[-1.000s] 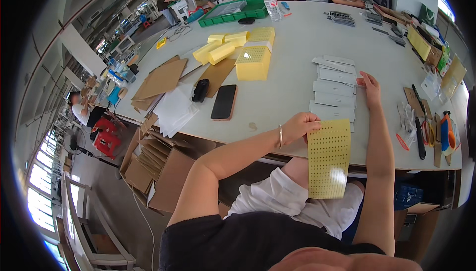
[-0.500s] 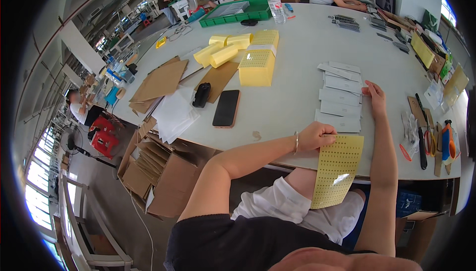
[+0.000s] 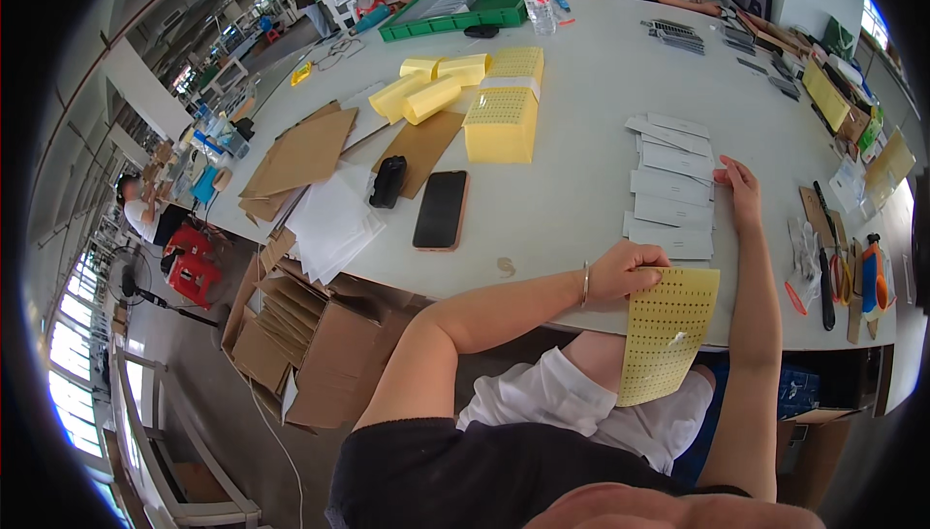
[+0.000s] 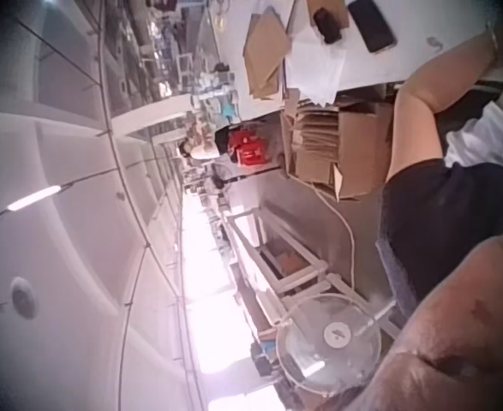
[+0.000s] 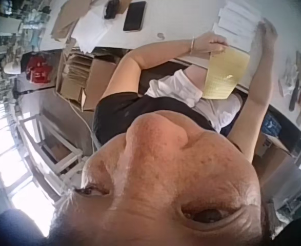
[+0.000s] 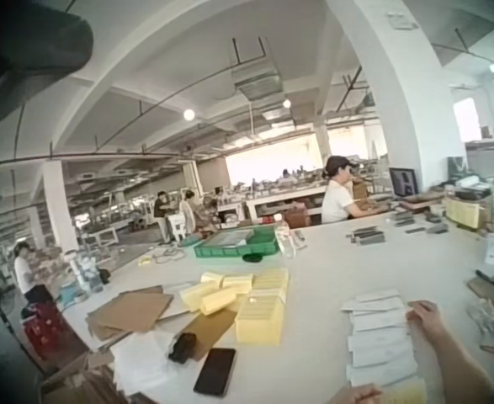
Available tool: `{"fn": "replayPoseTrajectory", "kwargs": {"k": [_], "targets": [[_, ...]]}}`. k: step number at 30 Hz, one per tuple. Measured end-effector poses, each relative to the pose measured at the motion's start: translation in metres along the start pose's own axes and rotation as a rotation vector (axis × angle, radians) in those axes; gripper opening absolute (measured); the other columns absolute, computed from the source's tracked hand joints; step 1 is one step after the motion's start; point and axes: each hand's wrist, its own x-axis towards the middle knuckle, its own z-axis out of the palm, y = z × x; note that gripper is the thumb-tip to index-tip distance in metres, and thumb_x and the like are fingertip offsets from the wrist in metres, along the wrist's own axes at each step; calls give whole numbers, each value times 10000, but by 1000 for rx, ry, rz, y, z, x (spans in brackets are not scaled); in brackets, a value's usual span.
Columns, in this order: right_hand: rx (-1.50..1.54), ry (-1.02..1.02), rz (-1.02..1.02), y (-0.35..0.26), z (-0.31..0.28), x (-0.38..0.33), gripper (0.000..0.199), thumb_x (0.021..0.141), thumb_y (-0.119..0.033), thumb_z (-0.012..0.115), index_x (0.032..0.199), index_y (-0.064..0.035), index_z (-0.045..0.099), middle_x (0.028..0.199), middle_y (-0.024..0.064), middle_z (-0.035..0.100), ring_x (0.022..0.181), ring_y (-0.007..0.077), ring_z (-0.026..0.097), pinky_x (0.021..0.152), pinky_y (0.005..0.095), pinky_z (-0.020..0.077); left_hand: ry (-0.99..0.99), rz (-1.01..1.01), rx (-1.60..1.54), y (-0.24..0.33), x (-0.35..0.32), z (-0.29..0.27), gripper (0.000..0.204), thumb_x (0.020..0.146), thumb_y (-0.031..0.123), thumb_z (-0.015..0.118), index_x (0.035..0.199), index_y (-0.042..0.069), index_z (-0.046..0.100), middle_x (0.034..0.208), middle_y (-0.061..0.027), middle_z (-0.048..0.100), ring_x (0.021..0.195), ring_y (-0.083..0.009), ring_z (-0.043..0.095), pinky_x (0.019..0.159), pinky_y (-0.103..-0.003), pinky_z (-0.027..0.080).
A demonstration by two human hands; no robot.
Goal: Labeling and sorting small metal components into envelopes and boxes in a factory setting.
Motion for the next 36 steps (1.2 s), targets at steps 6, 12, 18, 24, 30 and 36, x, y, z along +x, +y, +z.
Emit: {"fn": "replayPoseTrajectory", "kwargs": {"k": [6, 12, 18, 24, 30, 36], "targets": [[-63, 46, -58, -1, 3, -2, 295, 920, -233, 543, 1105, -21, 634, 860, 51, 654, 799, 105, 582, 767, 234, 449, 123, 32, 104, 2, -1, 1, 173, 861, 133, 500, 916, 3, 601, 702, -8, 596, 643, -52, 529, 565, -236, 434], [-107, 227, -97, 3, 4, 0, 284, 891, -193, 571, 1099, -9, 633, 930, 78, 665, 897, 128, 616, 811, 250, 460, 203, -1, 202, -3, 1, -2, 252, 875, 233, 534, 867, -12, 589, 620, -81, 575, 579, -86, 529, 553, -275, 441], [47, 154, -24, -47, 20, -44, 226, 877, -134, 586, 1056, -12, 650, 954, 73, 664, 902, 121, 608, 812, 245, 464, 244, 13, 223, -3, 3, -7, 227, 879, 201, 554, 843, -19, 596, 629, -31, 567, 581, -56, 489, 545, -245, 422], [-447, -418, -276, -104, 37, -135, 159, 849, -76, 621, 994, -24, 660, 955, 47, 655, 931, 144, 594, 840, 294, 464, 273, -23, 229, -3, 3, -1, 225, 868, 197, 567, 863, -24, 609, 670, -68, 600, 581, -115, 532, 552, -267, 436], [-843, -490, -627, -111, 44, -161, 190, 786, -124, 679, 972, -84, 674, 959, 32, 654, 909, 212, 594, 903, 350, 419, 230, -40, 318, 3, 0, 2, 224, 852, 201, 571, 866, -18, 614, 686, -151, 622, 569, -193, 581, 575, -309, 459], [-941, -464, -788, -106, 46, -168, 114, 778, -154, 688, 876, -106, 655, 919, 2, 653, 892, 185, 594, 876, 353, 423, 214, -46, 250, 2, -2, 5, 211, 853, 180, 570, 844, -28, 606, 652, -132, 604, 553, -150, 547, 554, -292, 447]]}}
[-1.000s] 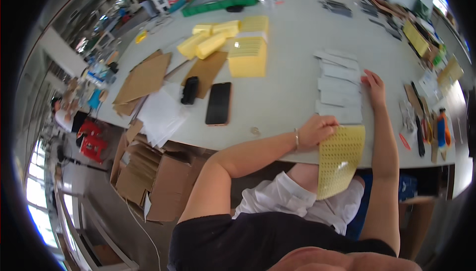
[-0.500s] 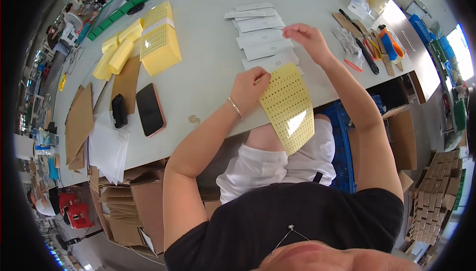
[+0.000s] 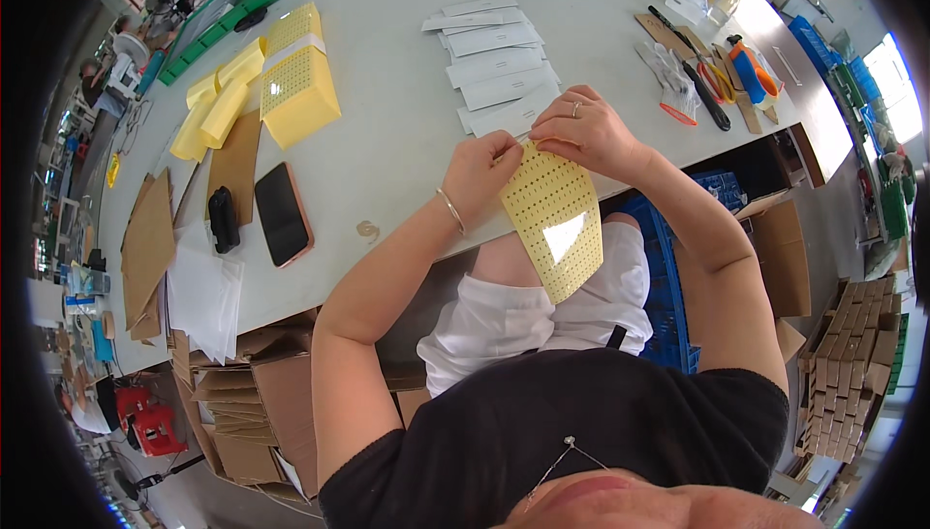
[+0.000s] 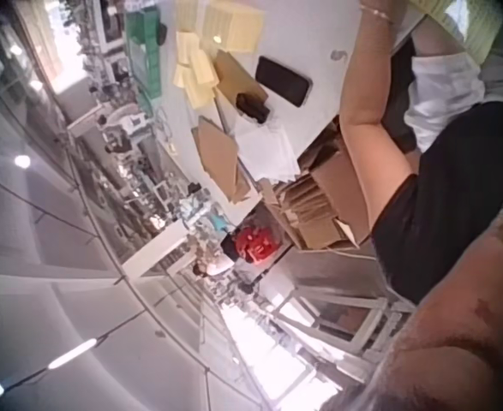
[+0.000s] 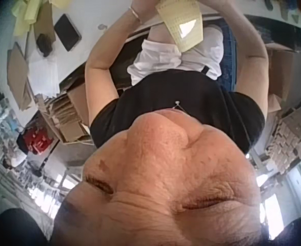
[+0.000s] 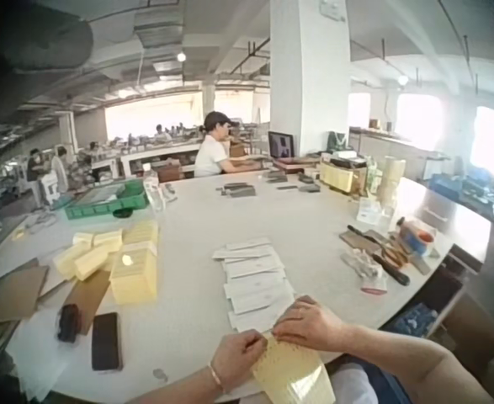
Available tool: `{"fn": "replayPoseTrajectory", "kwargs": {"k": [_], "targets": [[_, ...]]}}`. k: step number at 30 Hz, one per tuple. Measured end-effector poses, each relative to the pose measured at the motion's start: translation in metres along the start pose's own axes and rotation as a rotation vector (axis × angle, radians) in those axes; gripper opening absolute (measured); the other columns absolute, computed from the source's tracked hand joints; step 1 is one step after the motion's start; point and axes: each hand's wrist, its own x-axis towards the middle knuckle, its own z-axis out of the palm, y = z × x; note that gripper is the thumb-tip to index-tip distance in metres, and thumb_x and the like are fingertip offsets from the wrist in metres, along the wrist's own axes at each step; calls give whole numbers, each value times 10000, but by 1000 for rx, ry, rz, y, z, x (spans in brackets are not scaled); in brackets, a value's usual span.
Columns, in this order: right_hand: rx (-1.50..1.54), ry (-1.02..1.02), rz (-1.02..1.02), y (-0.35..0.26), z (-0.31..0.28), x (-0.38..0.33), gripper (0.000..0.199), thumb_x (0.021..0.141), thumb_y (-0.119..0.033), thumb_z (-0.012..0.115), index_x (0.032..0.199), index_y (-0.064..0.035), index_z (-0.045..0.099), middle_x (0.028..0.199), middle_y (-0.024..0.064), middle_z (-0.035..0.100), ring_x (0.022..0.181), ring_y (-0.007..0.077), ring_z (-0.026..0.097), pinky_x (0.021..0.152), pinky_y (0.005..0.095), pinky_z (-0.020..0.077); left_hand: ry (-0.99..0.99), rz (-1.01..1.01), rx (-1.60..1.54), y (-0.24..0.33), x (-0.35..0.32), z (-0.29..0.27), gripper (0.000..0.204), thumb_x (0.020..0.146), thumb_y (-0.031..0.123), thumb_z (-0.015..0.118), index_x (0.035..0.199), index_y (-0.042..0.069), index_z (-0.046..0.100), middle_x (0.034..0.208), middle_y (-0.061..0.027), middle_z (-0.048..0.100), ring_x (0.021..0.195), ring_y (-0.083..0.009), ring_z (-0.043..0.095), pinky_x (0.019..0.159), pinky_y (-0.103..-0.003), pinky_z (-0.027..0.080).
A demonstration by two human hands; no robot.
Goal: Labeling and sorting small metal components into envelopes and boxes in a factory setting.
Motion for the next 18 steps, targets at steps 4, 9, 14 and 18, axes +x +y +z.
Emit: {"fn": "replayPoseTrajectory", "kwargs": {"k": [4, 9, 14, 18], "targets": [[-40, 52, -47, -3, 3, -1, 96, 779, -140, 678, 852, -96, 633, 894, 5, 636, 885, 192, 585, 867, 357, 424, -21, -97, -80, 0, 1, -1, 215, 853, 175, 569, 833, -36, 604, 616, -103, 586, 554, -105, 518, 540, -283, 437], [255, 68, 224, 15, 2, 8, 44, 805, -97, 636, 828, -68, 612, 892, 32, 624, 881, 218, 584, 877, 353, 418, -72, -126, -29, 4, 1, -3, 224, 851, 183, 570, 834, -37, 607, 623, -100, 589, 555, -109, 512, 543, -287, 438], [111, -63, 240, 39, 11, 20, 89, 845, -147, 590, 832, -64, 620, 984, 53, 581, 997, 226, 528, 908, 343, 389, -175, -58, 65, 8, -4, 0, 239, 848, 193, 564, 836, -42, 607, 641, -112, 600, 565, -138, 530, 563, -294, 444], [37, -97, 211, 44, 30, 21, 83, 839, -139, 599, 853, -58, 610, 960, 60, 583, 982, 234, 537, 876, 343, 417, -211, -8, 86, 7, -3, -1, 236, 841, 186, 559, 838, -44, 611, 652, -121, 608, 576, -154, 545, 570, -296, 444]]}}
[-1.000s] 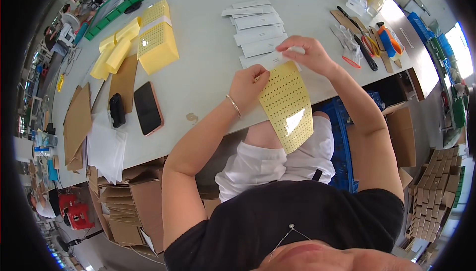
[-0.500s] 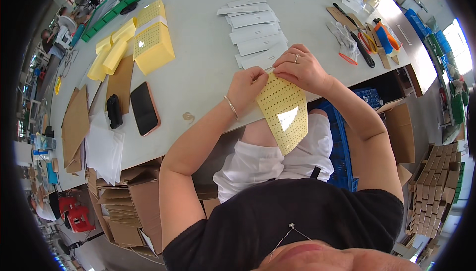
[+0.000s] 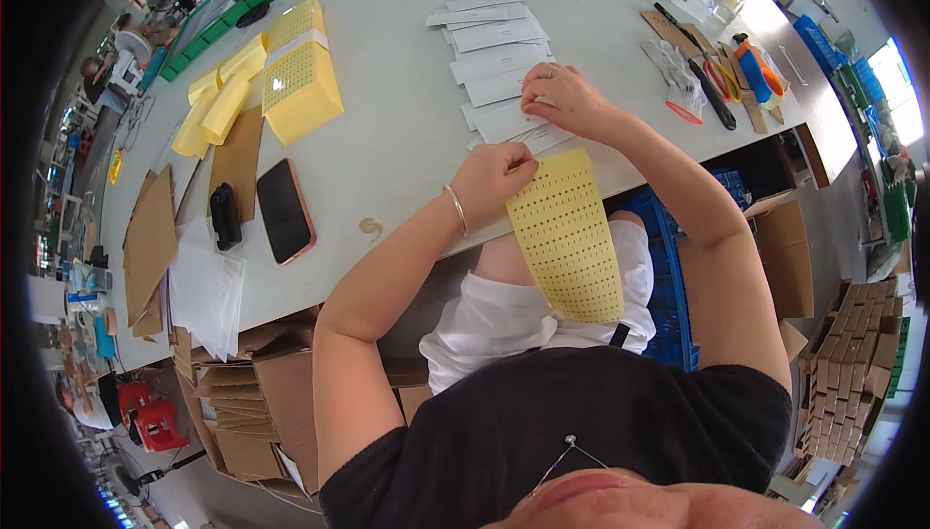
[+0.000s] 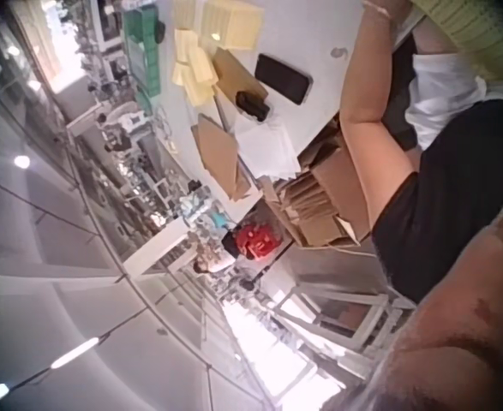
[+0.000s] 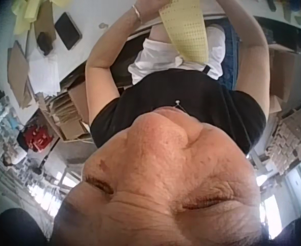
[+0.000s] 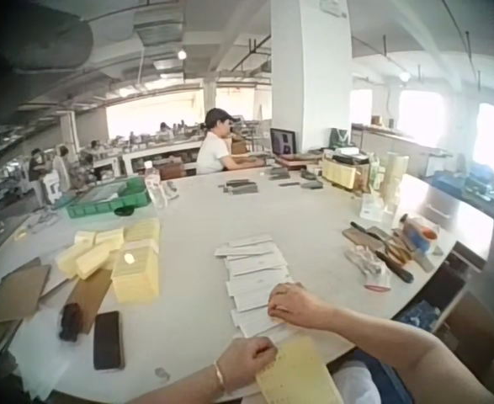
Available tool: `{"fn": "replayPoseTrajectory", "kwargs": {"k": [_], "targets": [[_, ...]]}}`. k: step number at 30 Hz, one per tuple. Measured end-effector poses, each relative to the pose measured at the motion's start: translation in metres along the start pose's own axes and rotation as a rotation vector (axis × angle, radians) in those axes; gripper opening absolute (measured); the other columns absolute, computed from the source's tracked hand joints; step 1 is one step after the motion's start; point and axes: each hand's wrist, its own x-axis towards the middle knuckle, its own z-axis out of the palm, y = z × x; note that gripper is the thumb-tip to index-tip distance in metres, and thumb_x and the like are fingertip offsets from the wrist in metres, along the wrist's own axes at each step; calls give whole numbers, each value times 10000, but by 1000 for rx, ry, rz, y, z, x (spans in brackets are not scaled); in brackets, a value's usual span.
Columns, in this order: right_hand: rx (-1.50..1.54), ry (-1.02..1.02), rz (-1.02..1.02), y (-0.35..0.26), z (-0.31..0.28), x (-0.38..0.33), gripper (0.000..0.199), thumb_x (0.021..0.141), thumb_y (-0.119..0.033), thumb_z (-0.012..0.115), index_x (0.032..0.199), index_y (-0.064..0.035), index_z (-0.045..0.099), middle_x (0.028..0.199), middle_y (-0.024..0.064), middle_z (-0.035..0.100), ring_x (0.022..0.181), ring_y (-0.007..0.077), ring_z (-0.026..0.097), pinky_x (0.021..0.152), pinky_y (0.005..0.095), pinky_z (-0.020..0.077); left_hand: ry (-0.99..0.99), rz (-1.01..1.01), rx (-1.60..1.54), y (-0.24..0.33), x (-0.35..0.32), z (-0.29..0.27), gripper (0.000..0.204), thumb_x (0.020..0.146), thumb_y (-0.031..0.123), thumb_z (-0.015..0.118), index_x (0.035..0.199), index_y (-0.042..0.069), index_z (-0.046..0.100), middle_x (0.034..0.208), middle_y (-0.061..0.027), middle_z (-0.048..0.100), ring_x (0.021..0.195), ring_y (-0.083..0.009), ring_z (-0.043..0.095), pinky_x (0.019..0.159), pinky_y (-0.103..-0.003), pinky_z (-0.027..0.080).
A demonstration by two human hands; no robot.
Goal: Labeling and sorting small metal components into envelopes and boxes in a factory setting.
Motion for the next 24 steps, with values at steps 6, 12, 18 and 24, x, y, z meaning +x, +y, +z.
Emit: {"fn": "replayPoseTrajectory", "kwargs": {"k": [6, 12, 18, 24], "targets": [[256, -31, 210, 5, 4, 2, 372, 826, -148, 620, 1188, -115, 546, 1023, 82, 604, 1000, 257, 552, 850, 365, 460, -38, 26, -23, -3, 2, -1, 228, 828, 176, 553, 833, -43, 615, 634, -136, 607, 553, -169, 552, 553, -305, 445], [152, -134, -73, 12, -9, -10, 545, 761, -137, 677, 1276, -144, 499, 1089, 122, 590, 1060, 288, 518, 919, 380, 434, 13, 123, 140, -12, 6, 2, 231, 819, 204, 567, 840, -15, 636, 635, -143, 603, 567, -155, 571, 564, -306, 462], [-62, -135, -43, 0, -6, -8, 606, 641, -75, 708, 1222, -113, 540, 1106, 107, 560, 1071, 296, 499, 942, 376, 404, 47, 216, 112, -15, 6, 1, 236, 794, 209, 572, 844, -9, 647, 698, -189, 624, 611, -265, 621, 582, -337, 479], [142, 163, 266, 44, -14, -29, 492, 662, -85, 693, 1140, -95, 575, 1035, 119, 583, 947, 272, 569, 848, 357, 459, 29, 167, 68, -16, 6, 2, 241, 809, 210, 579, 831, -21, 644, 668, -160, 624, 585, -216, 602, 582, -304, 472]]}}
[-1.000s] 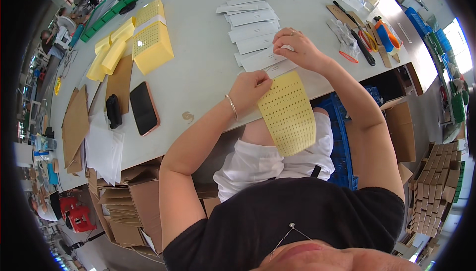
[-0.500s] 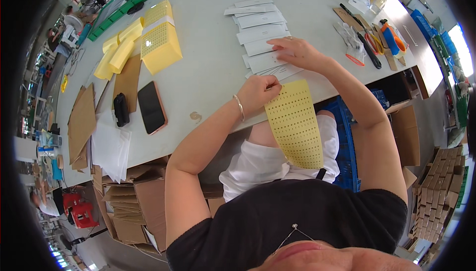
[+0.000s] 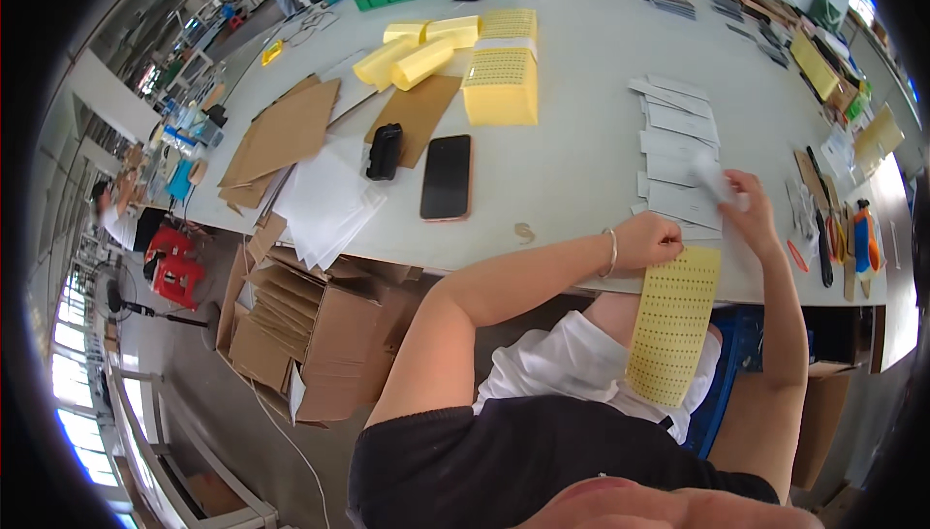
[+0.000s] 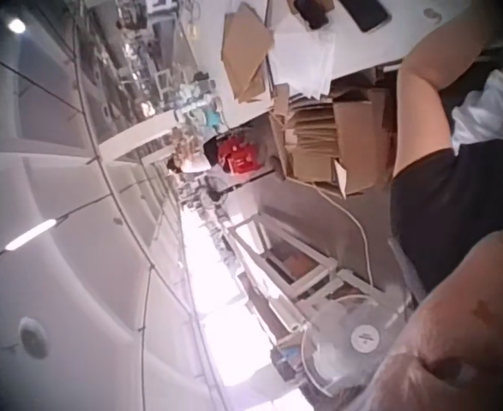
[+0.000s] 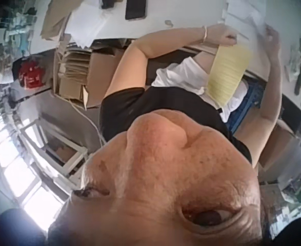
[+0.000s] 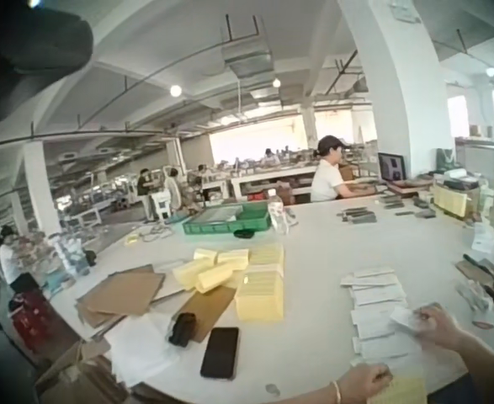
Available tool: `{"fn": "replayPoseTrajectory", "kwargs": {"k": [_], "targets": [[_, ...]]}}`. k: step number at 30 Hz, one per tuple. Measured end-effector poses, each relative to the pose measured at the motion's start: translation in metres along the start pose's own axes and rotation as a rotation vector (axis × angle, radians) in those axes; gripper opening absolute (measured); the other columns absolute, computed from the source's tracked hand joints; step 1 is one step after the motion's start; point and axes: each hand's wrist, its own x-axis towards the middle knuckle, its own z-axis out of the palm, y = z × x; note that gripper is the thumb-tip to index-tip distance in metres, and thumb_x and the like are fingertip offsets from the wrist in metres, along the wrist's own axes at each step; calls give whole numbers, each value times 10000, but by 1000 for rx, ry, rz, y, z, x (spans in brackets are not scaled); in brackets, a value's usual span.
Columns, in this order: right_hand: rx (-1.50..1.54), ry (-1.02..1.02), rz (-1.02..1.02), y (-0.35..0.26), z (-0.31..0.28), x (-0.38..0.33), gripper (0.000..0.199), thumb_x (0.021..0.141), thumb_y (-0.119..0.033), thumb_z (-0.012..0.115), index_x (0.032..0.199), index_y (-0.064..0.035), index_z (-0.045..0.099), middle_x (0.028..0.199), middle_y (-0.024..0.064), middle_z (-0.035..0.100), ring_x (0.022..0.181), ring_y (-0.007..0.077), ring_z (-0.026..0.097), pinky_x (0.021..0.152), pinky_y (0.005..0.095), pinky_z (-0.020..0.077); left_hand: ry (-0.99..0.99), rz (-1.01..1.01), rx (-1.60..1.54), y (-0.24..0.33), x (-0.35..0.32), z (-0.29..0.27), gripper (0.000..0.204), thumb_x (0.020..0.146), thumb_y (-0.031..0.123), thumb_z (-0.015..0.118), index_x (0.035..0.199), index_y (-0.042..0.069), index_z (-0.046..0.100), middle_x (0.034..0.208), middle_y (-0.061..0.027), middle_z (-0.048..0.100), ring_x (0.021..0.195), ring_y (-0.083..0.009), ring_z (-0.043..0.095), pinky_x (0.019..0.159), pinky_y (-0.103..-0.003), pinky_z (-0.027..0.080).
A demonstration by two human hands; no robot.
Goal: Labeling and sorting small metal components into envelopes and boxes in a factory setting.
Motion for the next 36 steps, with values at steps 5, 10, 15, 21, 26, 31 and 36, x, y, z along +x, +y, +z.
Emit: {"fn": "replayPoseTrajectory", "kwargs": {"k": [5, 10, 15, 21, 26, 31, 36], "targets": [[-244, 68, 278, 56, -20, -9, 447, 693, -166, 683, 1122, -86, 583, 1040, 123, 590, 938, 265, 580, 838, 361, 461, 26, 0, 0, 1, 0, 2, 236, 813, 209, 579, 827, -17, 645, 661, -151, 624, 586, -209, 600, 586, -305, 470], [-394, 113, 154, 24, -11, -17, 368, 746, -165, 660, 1100, -80, 606, 1036, 105, 604, 953, 250, 582, 837, 348, 453, 20, -14, -4, 2, 0, 1, 225, 814, 198, 577, 835, -16, 643, 663, -149, 627, 583, -211, 598, 587, -307, 472], [118, -122, -47, -61, 1, -34, 263, 747, -49, 662, 1011, -45, 656, 1016, 92, 626, 989, 239, 560, 869, 325, 432, 88, -87, 10, 1, 1, 2, 227, 819, 198, 562, 825, -17, 635, 678, -159, 629, 591, -220, 603, 591, -318, 475], [-56, -122, -327, -100, 7, -38, 184, 720, -71, 678, 903, -52, 663, 902, 52, 642, 908, 243, 562, 882, 369, 379, 106, -51, 37, 3, 0, 0, 245, 821, 213, 559, 825, -21, 632, 710, -170, 634, 625, -253, 615, 608, -334, 482], [-143, -31, -466, -95, 9, -36, 140, 698, -114, 700, 825, -84, 648, 858, 37, 633, 854, 233, 565, 858, 379, 392, 108, -25, 98, 2, 0, -1, 255, 820, 242, 577, 835, -6, 636, 741, -192, 633, 670, -294, 626, 636, -355, 490], [-223, 8, -483, -82, 15, -40, 101, 724, -179, 681, 792, -123, 631, 822, 12, 618, 854, 222, 566, 872, 391, 392, 110, -149, 37, 4, 1, 2, 261, 826, 252, 571, 835, 3, 649, 737, -197, 635, 689, -288, 644, 621, -370, 492], [-163, -10, -414, -84, 12, -43, 52, 768, -127, 665, 808, -107, 639, 873, 5, 626, 909, 206, 567, 895, 378, 391, 65, -200, -100, 14, -3, 0, 229, 848, 190, 561, 822, -31, 616, 659, -155, 604, 575, -194, 568, 576, -313, 455]]}}
